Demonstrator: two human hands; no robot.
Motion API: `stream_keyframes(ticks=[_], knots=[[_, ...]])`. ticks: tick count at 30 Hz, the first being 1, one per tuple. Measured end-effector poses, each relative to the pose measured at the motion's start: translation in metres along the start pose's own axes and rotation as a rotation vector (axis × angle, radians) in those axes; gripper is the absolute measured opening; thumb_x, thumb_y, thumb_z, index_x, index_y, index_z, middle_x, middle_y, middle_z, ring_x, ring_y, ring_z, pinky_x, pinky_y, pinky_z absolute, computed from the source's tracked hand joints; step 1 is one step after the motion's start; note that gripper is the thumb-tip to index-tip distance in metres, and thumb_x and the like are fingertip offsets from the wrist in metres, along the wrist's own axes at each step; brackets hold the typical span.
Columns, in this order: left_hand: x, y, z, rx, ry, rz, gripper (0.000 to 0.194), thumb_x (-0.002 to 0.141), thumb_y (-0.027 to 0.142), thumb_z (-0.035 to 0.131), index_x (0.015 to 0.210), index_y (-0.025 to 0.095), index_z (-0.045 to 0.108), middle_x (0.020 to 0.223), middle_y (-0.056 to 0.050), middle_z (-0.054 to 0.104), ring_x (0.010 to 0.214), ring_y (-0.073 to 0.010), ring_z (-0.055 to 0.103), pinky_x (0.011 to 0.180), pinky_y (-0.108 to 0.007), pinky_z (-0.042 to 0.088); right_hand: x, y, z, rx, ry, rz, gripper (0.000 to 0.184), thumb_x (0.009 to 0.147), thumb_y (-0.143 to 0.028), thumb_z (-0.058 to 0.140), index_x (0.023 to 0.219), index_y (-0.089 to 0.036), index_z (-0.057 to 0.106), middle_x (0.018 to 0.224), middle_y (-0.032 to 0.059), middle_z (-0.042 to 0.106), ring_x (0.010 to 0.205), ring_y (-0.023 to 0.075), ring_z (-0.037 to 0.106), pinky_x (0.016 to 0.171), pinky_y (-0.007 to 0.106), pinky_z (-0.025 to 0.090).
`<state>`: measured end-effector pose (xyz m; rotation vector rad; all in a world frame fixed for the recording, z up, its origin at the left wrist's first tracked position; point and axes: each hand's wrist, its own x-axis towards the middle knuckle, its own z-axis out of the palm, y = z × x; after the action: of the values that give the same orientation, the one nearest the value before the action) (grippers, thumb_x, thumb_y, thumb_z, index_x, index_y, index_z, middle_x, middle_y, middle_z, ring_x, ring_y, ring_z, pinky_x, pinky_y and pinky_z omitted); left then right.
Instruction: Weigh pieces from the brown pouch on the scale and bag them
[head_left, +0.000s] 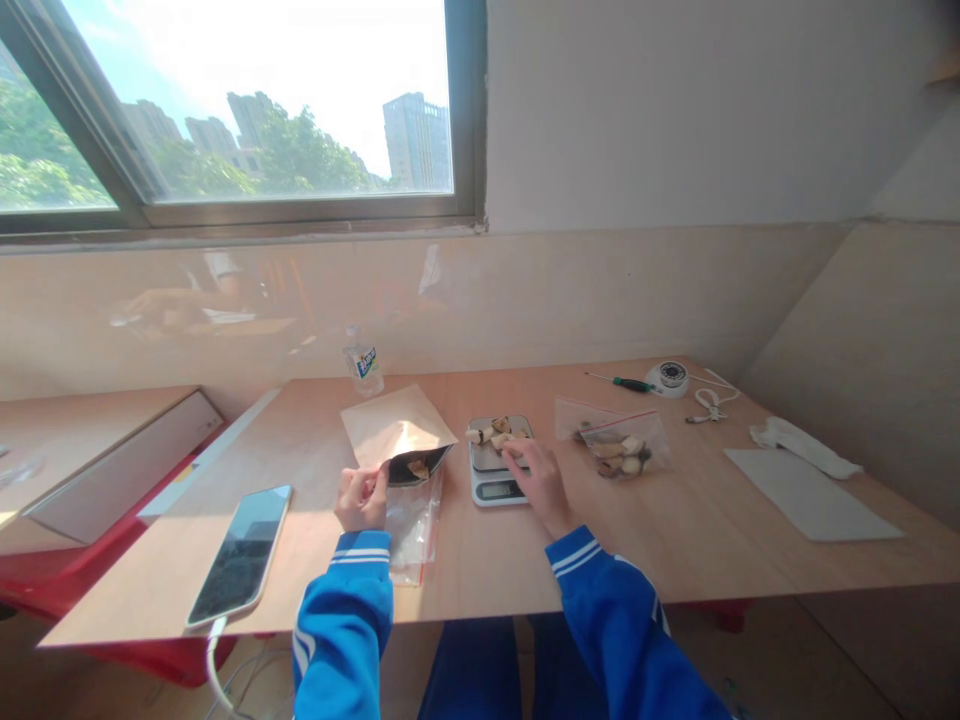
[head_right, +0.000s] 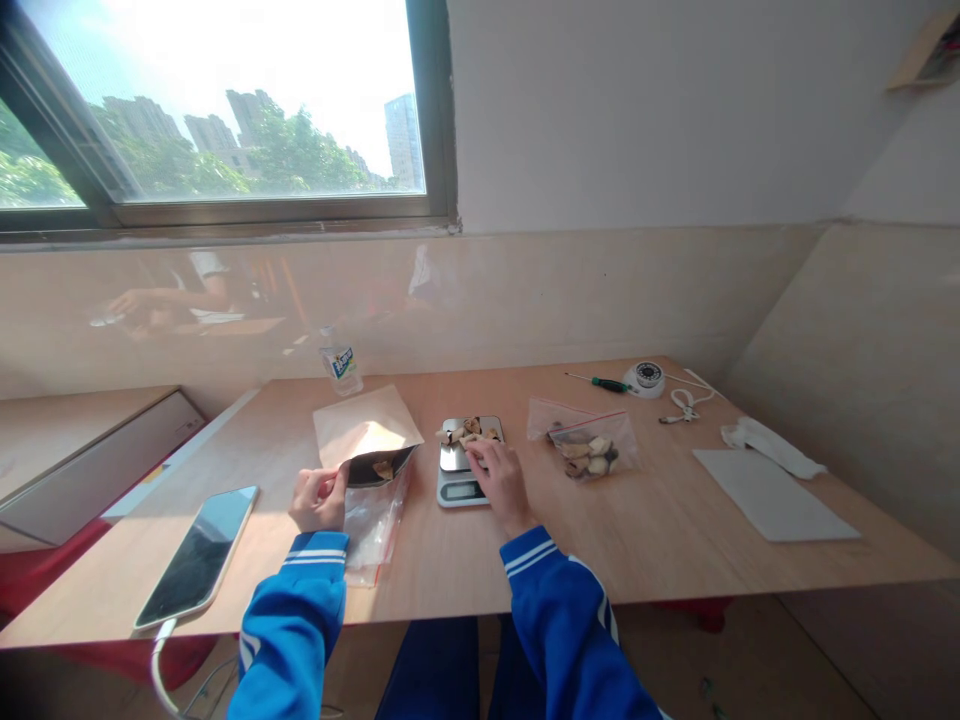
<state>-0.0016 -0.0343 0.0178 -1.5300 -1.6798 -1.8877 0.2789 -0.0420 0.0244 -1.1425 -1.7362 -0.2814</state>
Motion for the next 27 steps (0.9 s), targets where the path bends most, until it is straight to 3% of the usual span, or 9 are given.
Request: stream_keyframes(ticks=[4, 7, 9, 13, 16, 18, 23, 25, 27], knots=[[0.000, 0.000, 0.000, -0.002, -0.018, 0.006, 0.028, 0.075, 0.043, 0.067, 0.062, 0.018, 0.066, 0.057, 0.003, 0.046, 0.047, -0.0060, 0.041, 0.048, -0.019, 0.037, -0.001, 0.023, -0.012, -0.268, 0.225, 0.301, 0.022, 0.093, -0.031, 0.048, 0.093, -0.017, 0.065, 0.090, 0.0092, 0.066, 0.087, 0.0222, 0.057, 0.083, 0.037, 0.041], [0.000, -0.001, 0.001, -0.007, -0.007, 0.025, 0.028, 0.075, 0.043, 0.067, 0.062, 0.018, 0.066, 0.056, 0.003, 0.046, 0.047, -0.0062, 0.042, 0.046, -0.019, 0.036, -0.005, 0.035, -0.016, -0.381, 0.196, 0.426, 0.030, 0.094, -0.033, 0.043, 0.088, -0.016, 0.067, 0.089, 0.0121, 0.063, 0.088, 0.0251, 0.054, 0.081, 0.039, 0.040], [0.001, -0.001, 0.001, -0.008, 0.009, 0.049, 0.029, 0.075, 0.043, 0.067, 0.061, 0.018, 0.065, 0.055, 0.004, 0.045, 0.046, -0.0062, 0.042, 0.044, -0.019, 0.035, -0.007, 0.037, -0.014, -0.321, 0.132, 0.398, 0.033, 0.096, -0.031, 0.038, 0.093, -0.016, 0.067, 0.094, 0.0126, 0.063, 0.093, 0.0246, 0.054, 0.084, 0.040, 0.040], [0.002, -0.001, 0.001, -0.004, 0.008, 0.047, 0.027, 0.074, 0.042, 0.068, 0.062, 0.018, 0.066, 0.054, 0.004, 0.045, 0.045, -0.0061, 0.043, 0.045, -0.019, 0.036, -0.008, 0.034, -0.007, -0.101, -0.083, 0.206, 0.038, 0.098, -0.028, 0.030, 0.119, -0.020, 0.060, 0.121, 0.0104, 0.059, 0.113, 0.0212, 0.051, 0.095, 0.038, 0.037], [0.002, -0.001, 0.001, -0.001, 0.007, 0.046, 0.027, 0.074, 0.041, 0.068, 0.062, 0.018, 0.066, 0.055, 0.004, 0.046, 0.045, -0.0063, 0.043, 0.045, -0.019, 0.036, -0.010, 0.035, -0.002, -0.081, -0.188, 0.183, 0.040, 0.099, -0.031, 0.027, 0.125, -0.024, 0.057, 0.130, 0.0074, 0.056, 0.119, 0.0210, 0.048, 0.098, 0.039, 0.036], [0.001, -0.001, 0.001, -0.002, 0.011, 0.041, 0.028, 0.074, 0.043, 0.068, 0.061, 0.018, 0.066, 0.054, 0.004, 0.046, 0.045, -0.0064, 0.043, 0.044, -0.019, 0.035, -0.012, 0.037, -0.001, -0.132, -0.154, 0.246, 0.042, 0.099, -0.033, 0.025, 0.122, -0.024, 0.059, 0.129, 0.0085, 0.056, 0.118, 0.0227, 0.047, 0.097, 0.041, 0.035], [0.001, -0.002, 0.000, 0.006, -0.026, -0.002, 0.029, 0.074, 0.045, 0.066, 0.061, 0.019, 0.065, 0.055, 0.004, 0.045, 0.046, -0.0070, 0.043, 0.046, -0.019, 0.035, -0.012, 0.038, -0.007, -0.331, 0.118, 0.505, 0.044, 0.097, -0.034, 0.027, 0.092, -0.014, 0.066, 0.112, 0.0182, 0.057, 0.101, 0.0284, 0.049, 0.087, 0.046, 0.037], [0.001, -0.002, 0.000, 0.004, -0.032, 0.006, 0.029, 0.074, 0.044, 0.066, 0.060, 0.018, 0.064, 0.054, 0.004, 0.044, 0.046, -0.0071, 0.042, 0.046, -0.020, 0.035, -0.009, 0.034, -0.012, -0.314, 0.160, 0.497, 0.040, 0.097, -0.032, 0.029, 0.091, -0.014, 0.065, 0.108, 0.0174, 0.057, 0.097, 0.0276, 0.050, 0.086, 0.047, 0.037], [0.002, -0.001, 0.000, -0.003, -0.027, 0.020, 0.030, 0.074, 0.044, 0.066, 0.059, 0.018, 0.063, 0.053, 0.004, 0.043, 0.045, -0.0070, 0.041, 0.046, -0.020, 0.035, -0.006, 0.026, -0.015, -0.222, 0.147, 0.402, 0.036, 0.097, -0.028, 0.030, 0.092, -0.016, 0.063, 0.104, 0.0147, 0.057, 0.097, 0.0258, 0.051, 0.088, 0.046, 0.039]])
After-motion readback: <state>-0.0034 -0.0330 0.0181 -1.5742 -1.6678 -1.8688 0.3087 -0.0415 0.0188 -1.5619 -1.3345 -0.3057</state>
